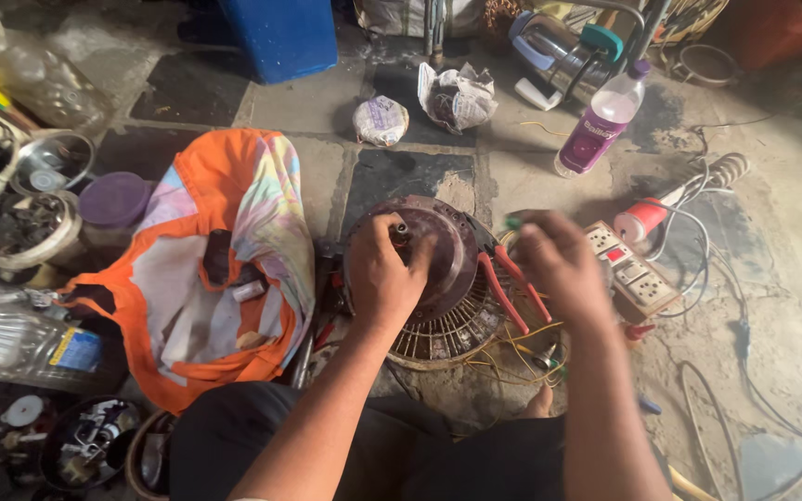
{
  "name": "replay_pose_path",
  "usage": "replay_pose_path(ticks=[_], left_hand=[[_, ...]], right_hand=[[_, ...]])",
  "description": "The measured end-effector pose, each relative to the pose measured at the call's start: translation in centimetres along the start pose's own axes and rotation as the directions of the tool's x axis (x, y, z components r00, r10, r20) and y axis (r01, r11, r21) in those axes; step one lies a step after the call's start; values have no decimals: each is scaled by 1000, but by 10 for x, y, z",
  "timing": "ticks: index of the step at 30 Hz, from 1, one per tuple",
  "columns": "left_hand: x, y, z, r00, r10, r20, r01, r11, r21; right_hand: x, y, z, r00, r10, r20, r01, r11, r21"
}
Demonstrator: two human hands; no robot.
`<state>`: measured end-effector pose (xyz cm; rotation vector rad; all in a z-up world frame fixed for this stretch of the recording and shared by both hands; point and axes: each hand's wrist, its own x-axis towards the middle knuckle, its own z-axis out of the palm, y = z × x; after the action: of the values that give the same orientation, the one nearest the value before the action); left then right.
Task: The person removes a ceiling fan motor from a cloth bag, uses a screwdriver and pliers to disassemble the housing and electrical components, and separates the internal motor coils from the metal frame while working on a floor cluttered with mechanical parts.
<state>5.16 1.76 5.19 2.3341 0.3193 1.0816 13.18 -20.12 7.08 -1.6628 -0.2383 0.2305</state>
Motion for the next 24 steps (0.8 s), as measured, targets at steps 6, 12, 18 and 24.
replay_pose_path(ticks=[6, 12, 18, 24], left_hand=[[6, -20, 3, 985, -42, 166, 62, 991, -117], [19, -53, -12, 841, 109, 530, 176, 871, -459], [12, -36, -3, 891, 180, 418, -41, 947, -319], [8, -31, 13, 966, 56, 254, 0, 977, -213]], right_hand=[[0, 28, 23, 994, 99, -46, -93, 989, 112], [-5, 34, 7, 996, -23, 86, 32, 994, -108], [-20, 33, 30, 982, -75, 172, 104, 980, -169], [-19, 36, 33, 970, -153, 188, 203, 937, -285]])
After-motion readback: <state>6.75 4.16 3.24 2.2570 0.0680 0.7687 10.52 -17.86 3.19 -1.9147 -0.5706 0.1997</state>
